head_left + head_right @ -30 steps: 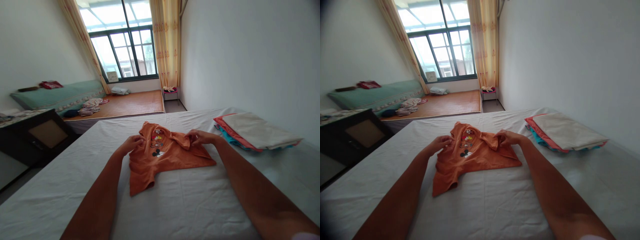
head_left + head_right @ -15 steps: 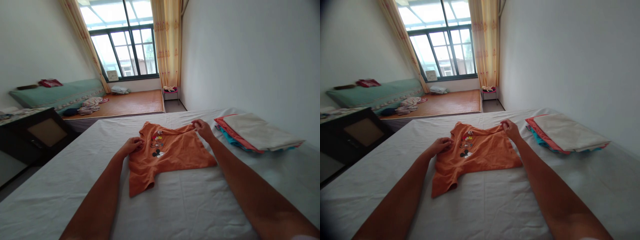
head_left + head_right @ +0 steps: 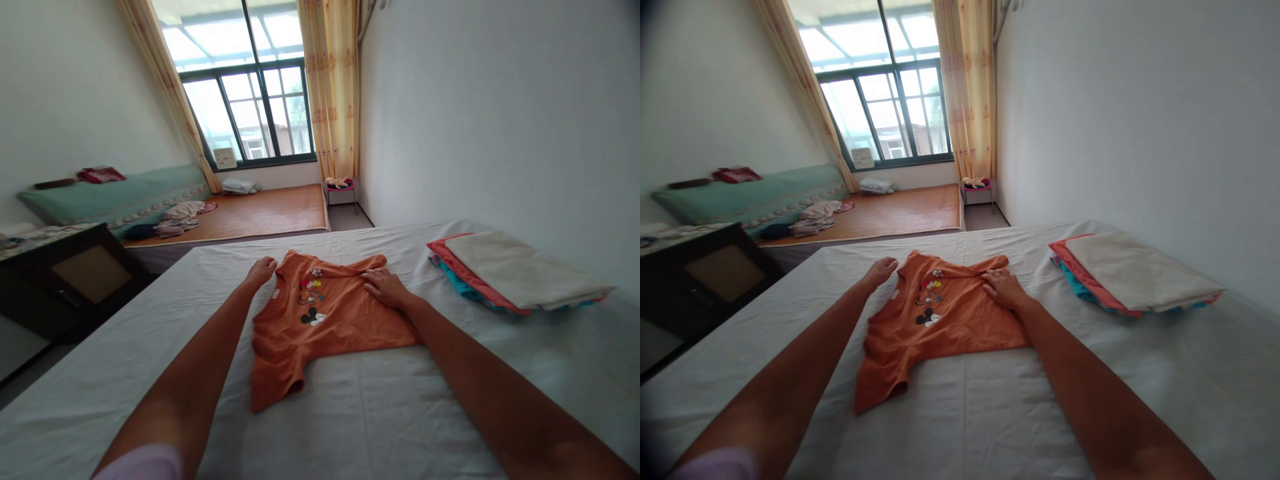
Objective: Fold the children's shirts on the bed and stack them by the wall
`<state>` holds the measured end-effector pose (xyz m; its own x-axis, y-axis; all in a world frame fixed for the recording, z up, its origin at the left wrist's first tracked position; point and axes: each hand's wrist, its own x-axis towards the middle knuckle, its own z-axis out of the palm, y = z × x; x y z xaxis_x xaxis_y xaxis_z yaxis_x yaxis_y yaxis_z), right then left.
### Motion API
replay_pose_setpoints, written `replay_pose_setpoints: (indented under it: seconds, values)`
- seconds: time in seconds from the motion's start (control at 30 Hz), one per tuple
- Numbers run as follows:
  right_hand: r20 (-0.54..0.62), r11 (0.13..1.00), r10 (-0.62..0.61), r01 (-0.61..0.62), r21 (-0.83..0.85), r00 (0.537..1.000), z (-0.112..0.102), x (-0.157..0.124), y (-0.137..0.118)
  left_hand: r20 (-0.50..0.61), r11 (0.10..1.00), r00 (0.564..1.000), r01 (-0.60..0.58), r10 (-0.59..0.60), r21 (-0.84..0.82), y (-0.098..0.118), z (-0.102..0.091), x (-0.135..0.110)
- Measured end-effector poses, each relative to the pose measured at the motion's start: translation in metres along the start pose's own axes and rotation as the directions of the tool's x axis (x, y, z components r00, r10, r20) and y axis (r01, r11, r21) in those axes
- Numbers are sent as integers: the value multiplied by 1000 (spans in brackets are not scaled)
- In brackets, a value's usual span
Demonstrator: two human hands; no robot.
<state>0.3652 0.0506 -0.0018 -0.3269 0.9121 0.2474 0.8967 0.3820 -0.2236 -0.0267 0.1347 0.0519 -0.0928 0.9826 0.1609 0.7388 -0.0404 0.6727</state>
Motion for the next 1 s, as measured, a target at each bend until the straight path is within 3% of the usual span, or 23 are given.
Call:
replay_pose_setpoints:
  seconds: [0.2, 0.37, 0.43, 0.5, 0.57, 0.6, 0.67, 0.77, 0.87, 1.0]
  values:
    - [-39, 1000, -27, 27, 14, 999, 2, 4, -1, 96, 995, 995, -26, 17, 96, 28, 28, 42]
    - [-35, 999, -9, 10, 43, 999, 0, 3, 0, 201, 996, 978, -72, 61, 48, 50, 44, 45]
    - [-32, 999, -14, 15, 46, 999, 0, 4, 1, 300, 986, 940, -167, 161, -6, 59, 43, 40]
    - [-27, 999, -14, 15, 42, 1000, 1, 5, 3, 347, 942, 876, -325, 335, -89, 66, 38, 36]
    - [-45, 1000, 20, -19, 24, 999, 4, 7, 4, 250, 882, 847, -441, 470, -163, 66, 29, 34]
    - [-68, 999, 46, -46, 12, 997, 5, 9, 5, 164, 876, 864, -449, 476, -177, 63, 25, 35]
    - [-124, 995, 93, -94, -9, 988, 9, 12, 5, 28, 910, 919, -385, 393, -154, 49, 19, 38]
    - [-148, 991, 125, -130, -27, 981, 13, 14, 5, 28, 981, 981, -191, 192, -8, 18, 19, 44]
    - [-101, 985, 164, -169, -43, 981, 13, 13, 4, 12, 995, 999, -40, 39, 94, -7, 25, 46]
    - [-52, 977, 202, -205, -62, 978, 12, 11, 4, -2, 998, 1000, -9, 9, 55, -21, 16, 39]
